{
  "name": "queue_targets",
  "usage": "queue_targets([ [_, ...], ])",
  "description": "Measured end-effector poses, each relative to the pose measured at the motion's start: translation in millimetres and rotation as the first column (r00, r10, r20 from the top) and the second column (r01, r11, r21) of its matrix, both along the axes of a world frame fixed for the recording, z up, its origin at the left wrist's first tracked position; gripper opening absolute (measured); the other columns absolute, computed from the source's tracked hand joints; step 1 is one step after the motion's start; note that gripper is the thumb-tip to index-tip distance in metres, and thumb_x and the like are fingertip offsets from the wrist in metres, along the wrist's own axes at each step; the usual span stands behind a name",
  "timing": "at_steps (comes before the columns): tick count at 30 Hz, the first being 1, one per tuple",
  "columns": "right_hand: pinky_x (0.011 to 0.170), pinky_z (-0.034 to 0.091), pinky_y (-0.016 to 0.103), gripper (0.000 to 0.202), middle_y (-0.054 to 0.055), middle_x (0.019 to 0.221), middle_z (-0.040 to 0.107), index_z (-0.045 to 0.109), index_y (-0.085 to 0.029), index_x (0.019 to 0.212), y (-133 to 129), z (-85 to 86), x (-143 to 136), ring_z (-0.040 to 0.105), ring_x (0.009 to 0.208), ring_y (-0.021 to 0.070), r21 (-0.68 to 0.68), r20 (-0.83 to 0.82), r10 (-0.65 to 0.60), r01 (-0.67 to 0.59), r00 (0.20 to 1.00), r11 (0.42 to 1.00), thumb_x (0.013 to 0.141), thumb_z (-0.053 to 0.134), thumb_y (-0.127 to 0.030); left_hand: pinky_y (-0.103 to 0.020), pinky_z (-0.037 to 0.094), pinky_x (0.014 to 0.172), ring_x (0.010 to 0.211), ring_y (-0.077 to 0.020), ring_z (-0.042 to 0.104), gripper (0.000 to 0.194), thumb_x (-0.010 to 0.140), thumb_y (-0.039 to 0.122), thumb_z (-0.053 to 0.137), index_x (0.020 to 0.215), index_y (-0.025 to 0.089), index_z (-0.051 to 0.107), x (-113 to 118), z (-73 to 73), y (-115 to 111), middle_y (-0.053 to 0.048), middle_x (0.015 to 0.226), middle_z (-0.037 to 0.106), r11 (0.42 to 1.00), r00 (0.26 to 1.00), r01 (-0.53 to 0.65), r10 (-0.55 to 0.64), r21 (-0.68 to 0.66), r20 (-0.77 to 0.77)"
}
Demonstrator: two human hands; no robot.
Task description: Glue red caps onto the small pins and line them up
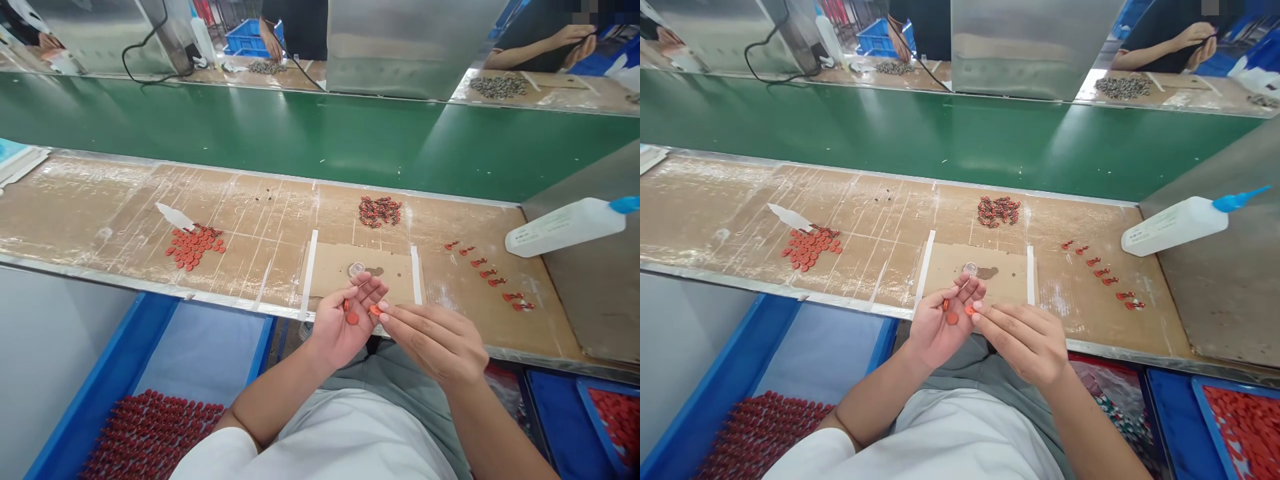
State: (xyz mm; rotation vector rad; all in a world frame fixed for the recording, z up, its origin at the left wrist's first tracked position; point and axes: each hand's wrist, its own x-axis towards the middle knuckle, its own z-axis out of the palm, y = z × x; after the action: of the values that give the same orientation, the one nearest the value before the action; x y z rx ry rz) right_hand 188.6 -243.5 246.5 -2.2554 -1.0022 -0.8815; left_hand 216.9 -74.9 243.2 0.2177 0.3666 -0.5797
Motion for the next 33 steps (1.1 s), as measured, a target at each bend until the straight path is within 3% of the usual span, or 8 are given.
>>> queue_targets([
  [6,0.079,0.059,0.029,0.029,0.006,0.113,0.073,0.07,-0.021,0.112,-3,10.8,5,0.07,0.1,0.0194,-0.14,0.054,0.04,-0.032,0.998,0.99,0.085,0.063,-0.011,-0.027,0.045,0.099,0.107,-0.017,0.064,0.024,0.084,0.011,0.052,0.099,0.013,0.071,-3,-1.0,4,-0.008,0.104,0.071,0.998,0.998,0.06,-0.06,-0.018,0.006],
  [12,0.077,0.057,0.029,0.025,0.003,0.103,0.075,0.072,-0.024,0.105,-8,5.4,10,0.07,0.092,0.0177,-0.117,0.154,-0.058,0.077,0.986,0.99,0.083,0.067,-0.014,-0.03,0.049,0.092,0.101,-0.0175,0.065,0.025,0.09,0.021,0.055,0.107,0.011,0.071,-7,-1.8,7,-0.011,0.107,0.071,0.985,0.97,0.164,-0.172,0.063,0.171],
  [16,0.072,0.051,0.029,0.022,-0.002,0.099,0.076,0.072,-0.03,0.102,1,2.2,14,0.069,0.09,0.0158,-0.155,0.17,-0.138,0.165,0.976,0.974,0.083,0.068,-0.018,-0.023,0.05,0.09,0.099,-0.0137,0.067,0.021,0.084,0.014,0.066,0.104,0.015,0.073,-6,-5.9,7,-0.008,0.107,0.073,0.984,0.968,0.109,-0.138,0.14,0.211],
  [22,0.072,0.048,0.032,0.022,-0.003,0.097,0.076,0.072,-0.025,0.098,24,4.5,23,0.068,0.09,0.0178,-0.108,0.187,-0.184,0.206,0.965,0.973,0.078,0.073,-0.016,-0.018,0.054,0.079,0.089,-0.0103,0.07,0.021,0.082,0.017,0.07,0.103,0.017,0.073,7,-10.9,9,-0.005,0.102,0.075,0.976,0.981,0.062,-0.098,0.21,0.167],
  [26,0.076,0.049,0.032,0.021,-0.003,0.093,0.077,0.071,-0.026,0.093,18,9.6,43,0.07,0.086,0.0169,-0.044,0.107,-0.19,0.195,0.976,0.98,0.074,0.077,-0.018,-0.019,0.057,0.075,0.088,-0.0113,0.071,0.013,0.084,0.021,0.069,0.096,0.017,0.072,31,-10.2,18,-0.005,0.104,0.074,0.964,0.979,0.035,-0.087,0.264,0.185],
  [28,0.076,0.05,0.031,0.012,-0.002,0.088,0.077,0.071,-0.026,0.086,3,3.9,68,0.07,0.08,0.0159,0.03,0.042,-0.284,0.283,0.958,0.959,0.076,0.076,-0.021,-0.019,0.058,0.076,0.085,-0.0102,0.071,0.013,0.087,0.019,0.065,0.097,0.017,0.072,52,-11.1,26,-0.004,0.104,0.074,0.955,0.978,0.015,-0.075,0.296,0.195],
  [31,0.071,0.051,0.03,0.013,0.002,0.085,0.075,0.072,-0.023,0.095,-26,-23.1,120,0.068,0.07,0.0158,0.059,-0.182,-0.497,0.514,0.849,0.856,0.084,0.067,-0.027,-0.014,0.057,0.076,0.077,-0.0055,0.07,0.014,0.09,0.014,0.058,0.096,0.014,0.071,92,-17.7,36,-0.005,0.101,0.074,0.945,0.978,-0.014,-0.054,0.326,0.2],
  [33,0.067,0.053,0.031,0.02,0.005,0.088,0.075,0.073,-0.019,0.098,-42,-48.3,156,0.065,0.061,0.0149,-0.039,-0.338,-0.484,0.502,0.807,0.864,0.082,0.067,-0.03,-0.012,0.055,0.078,0.075,-0.0042,0.07,0.017,0.092,0.013,0.054,0.095,0.011,0.071,120,-25.9,40,-0.006,0.097,0.074,0.941,0.979,-0.021,-0.049,0.339,0.197],
])
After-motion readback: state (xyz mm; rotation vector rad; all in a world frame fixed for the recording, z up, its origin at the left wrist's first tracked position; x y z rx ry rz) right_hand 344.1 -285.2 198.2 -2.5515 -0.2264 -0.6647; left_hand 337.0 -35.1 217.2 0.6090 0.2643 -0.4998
